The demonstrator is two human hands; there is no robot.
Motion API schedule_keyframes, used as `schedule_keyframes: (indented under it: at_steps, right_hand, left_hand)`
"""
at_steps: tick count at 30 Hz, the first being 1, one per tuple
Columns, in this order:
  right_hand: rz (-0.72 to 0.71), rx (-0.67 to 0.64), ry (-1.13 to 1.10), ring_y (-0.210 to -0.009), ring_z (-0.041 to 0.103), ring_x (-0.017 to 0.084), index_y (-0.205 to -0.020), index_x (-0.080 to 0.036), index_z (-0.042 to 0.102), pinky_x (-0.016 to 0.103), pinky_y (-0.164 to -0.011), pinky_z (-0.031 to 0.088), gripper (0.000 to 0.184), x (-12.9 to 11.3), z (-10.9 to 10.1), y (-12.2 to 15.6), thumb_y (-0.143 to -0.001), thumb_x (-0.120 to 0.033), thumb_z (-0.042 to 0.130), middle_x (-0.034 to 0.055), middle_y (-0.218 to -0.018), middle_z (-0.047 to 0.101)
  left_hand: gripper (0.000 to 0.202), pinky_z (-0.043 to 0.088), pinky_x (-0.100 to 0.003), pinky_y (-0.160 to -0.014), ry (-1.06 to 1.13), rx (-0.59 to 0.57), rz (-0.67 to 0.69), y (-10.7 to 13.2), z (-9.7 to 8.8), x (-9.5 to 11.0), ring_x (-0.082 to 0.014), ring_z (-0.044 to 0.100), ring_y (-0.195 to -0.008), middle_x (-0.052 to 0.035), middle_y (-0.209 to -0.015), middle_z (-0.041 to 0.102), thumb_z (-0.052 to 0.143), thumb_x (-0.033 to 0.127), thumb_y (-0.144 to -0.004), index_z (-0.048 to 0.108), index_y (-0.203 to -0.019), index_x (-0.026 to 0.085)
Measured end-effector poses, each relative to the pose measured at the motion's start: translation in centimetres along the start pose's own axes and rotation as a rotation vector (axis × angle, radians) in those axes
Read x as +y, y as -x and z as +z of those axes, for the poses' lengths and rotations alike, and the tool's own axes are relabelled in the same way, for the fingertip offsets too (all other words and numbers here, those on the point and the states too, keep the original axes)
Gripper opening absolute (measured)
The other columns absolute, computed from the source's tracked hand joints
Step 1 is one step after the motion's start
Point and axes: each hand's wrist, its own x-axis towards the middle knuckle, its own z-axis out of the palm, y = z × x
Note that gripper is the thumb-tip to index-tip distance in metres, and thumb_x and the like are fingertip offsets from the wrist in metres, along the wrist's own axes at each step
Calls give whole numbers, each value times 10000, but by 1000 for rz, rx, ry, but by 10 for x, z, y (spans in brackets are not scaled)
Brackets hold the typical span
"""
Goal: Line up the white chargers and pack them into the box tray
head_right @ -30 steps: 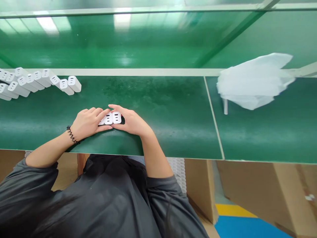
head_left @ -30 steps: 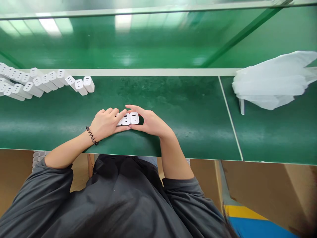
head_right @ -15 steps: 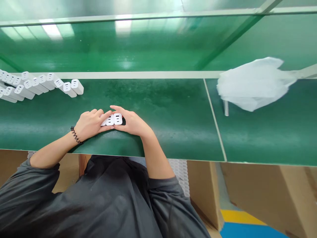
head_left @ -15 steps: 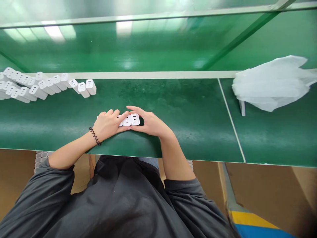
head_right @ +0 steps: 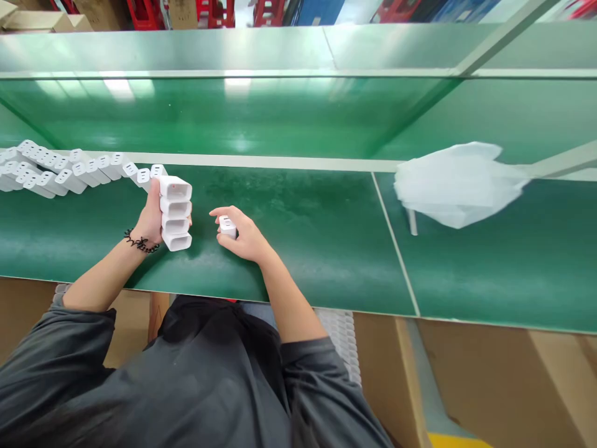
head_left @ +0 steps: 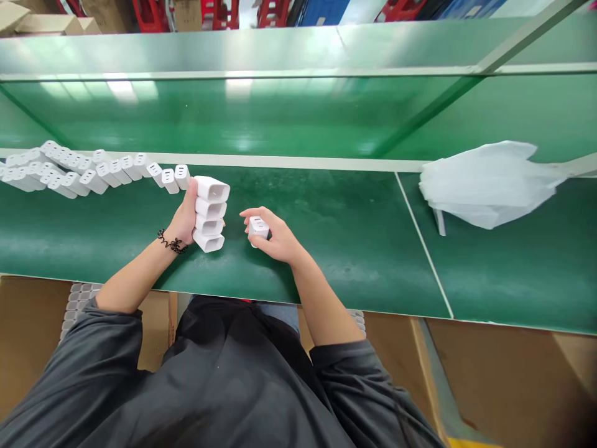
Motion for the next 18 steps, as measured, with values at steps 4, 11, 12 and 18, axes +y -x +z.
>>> schedule_keyframes:
  at_steps: [4,11,12,18]
  right_hand:
    - [-130,178,134,-804,598,198,-1063,-234,589,358,-734,525,273,-14,13,0,-805,-319,615,45,-925,597]
    - [-84,76,472,-835,611,210,-1453,-294,404,334,-642,527,679,-50,25,-3,-830,-404,650,83,-1149,555]
    - [-65,30,545,-820,613,211,-1503,-291,341,338,-622,524,788,-54,25,-6,-816,-473,680,98,-1203,536]
    - [-102,-162,701,-755,598,188,-1479,-279,360,347,-617,517,793,-63,11,-31,-811,-527,710,117,-1261,506]
  left_hand:
    - [669,461,-245,-444,406,-4,-228,-7,11,-3,-134,588,-491,-3,-649,610,317,825,-885,585,-944,214]
    - [645,467,-260,-433,549,45,-340,-8,14,-18,-154,610,-478,-4,-608,633,415,816,-868,619,-888,205]
    - [645,466,-264,-437,549,48,-343,-9,13,-19,-158,613,-486,-7,-619,642,429,819,-861,623,-889,204]
    - [563,537,-291,-572,620,81,-310,-9,15,-18,-180,669,-632,-40,-769,717,468,727,-910,645,-956,195]
